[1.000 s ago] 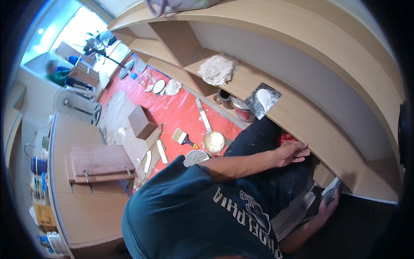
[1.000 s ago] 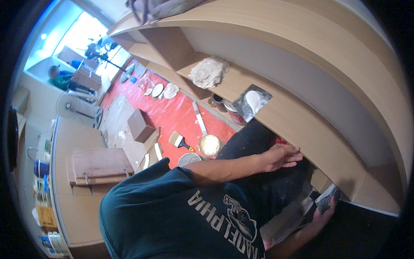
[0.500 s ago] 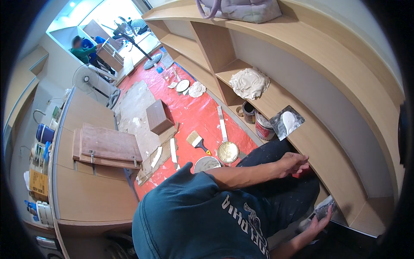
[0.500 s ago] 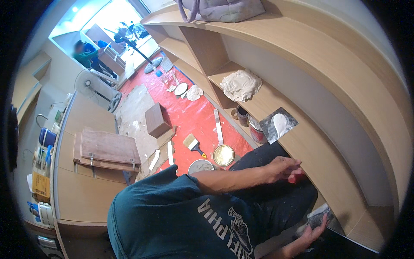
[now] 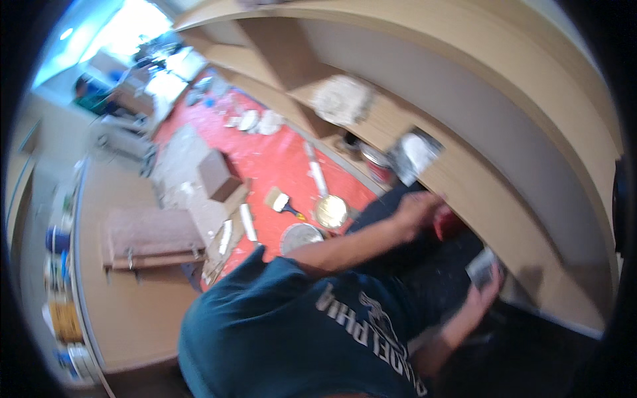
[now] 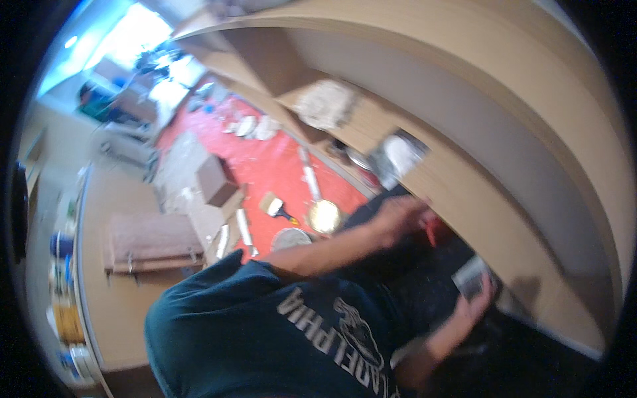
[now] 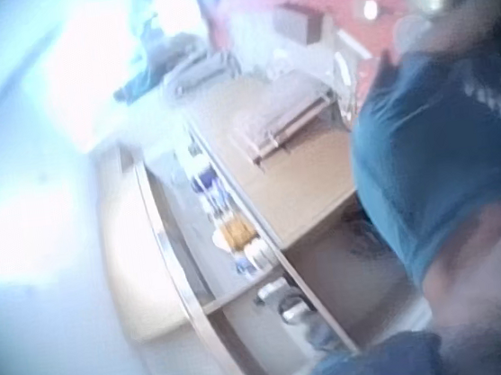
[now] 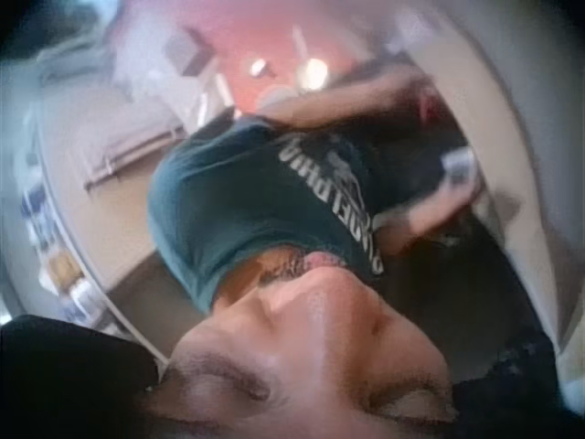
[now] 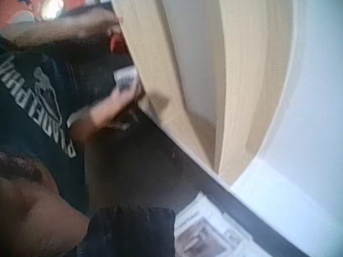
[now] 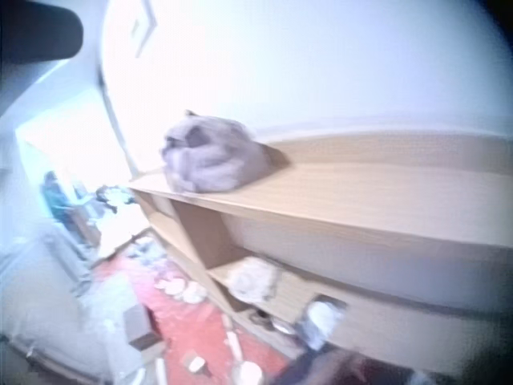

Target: The person wipes the edge of a curved wooden shelf with a cloth, then uses a putty knife to apply a white substance along the seam between the shelf and the wall. The person continues to smooth and apply the substance along the seam.

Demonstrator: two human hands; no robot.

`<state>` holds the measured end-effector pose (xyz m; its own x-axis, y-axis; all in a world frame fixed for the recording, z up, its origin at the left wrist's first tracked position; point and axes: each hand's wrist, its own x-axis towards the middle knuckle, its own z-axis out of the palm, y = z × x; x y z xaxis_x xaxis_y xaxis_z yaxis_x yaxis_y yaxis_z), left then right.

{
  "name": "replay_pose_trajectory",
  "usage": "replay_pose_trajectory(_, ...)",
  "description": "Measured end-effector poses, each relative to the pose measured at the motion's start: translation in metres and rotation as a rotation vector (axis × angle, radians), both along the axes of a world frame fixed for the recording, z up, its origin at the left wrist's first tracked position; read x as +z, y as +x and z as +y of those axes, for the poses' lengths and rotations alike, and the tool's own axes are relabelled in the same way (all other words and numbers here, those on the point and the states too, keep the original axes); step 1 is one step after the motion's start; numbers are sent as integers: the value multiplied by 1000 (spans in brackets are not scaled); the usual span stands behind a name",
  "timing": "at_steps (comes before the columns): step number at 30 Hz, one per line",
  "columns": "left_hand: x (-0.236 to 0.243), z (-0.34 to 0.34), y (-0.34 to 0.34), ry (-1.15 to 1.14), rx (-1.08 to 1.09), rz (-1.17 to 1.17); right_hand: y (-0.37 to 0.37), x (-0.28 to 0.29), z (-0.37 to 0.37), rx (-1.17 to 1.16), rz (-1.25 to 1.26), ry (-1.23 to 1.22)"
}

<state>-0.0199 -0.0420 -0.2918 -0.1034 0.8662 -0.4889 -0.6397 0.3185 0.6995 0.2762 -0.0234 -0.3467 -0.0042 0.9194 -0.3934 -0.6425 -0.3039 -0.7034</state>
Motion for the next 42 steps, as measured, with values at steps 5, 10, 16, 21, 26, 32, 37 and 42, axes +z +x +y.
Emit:
replay_pose_trajectory(5,12,-9,-5,-28,92,-36,-98,15,7,126,97,-31)
replay_pose_trajectory(10,23,-17,-22,10,188,-126,-99,13,-2,105,153,8)
replay_pose_trajectory(16,25,-28,-38,10,277,-208,-120,15,3,116,166,6)
replay_pose_trajectory(21,32,-33,-64,-104,401,-194,-168,10,9,167,168,33)
replay_pose_trajectory(26,22,-30,-93,-55,445,0,-208,9,7,225,163,31)
replay_pose_trajectory(32,21,-18,-108,96,468,81,-187,16,2,277,219,-97)
replay_pose_trajectory(37,20,-23,-137,165,624,9,-215,19,-1,349,104,-57)
replay_pose_trajectory(42,-6,-19,-180,24,757,-360,-239,12,2,386,182,-89)
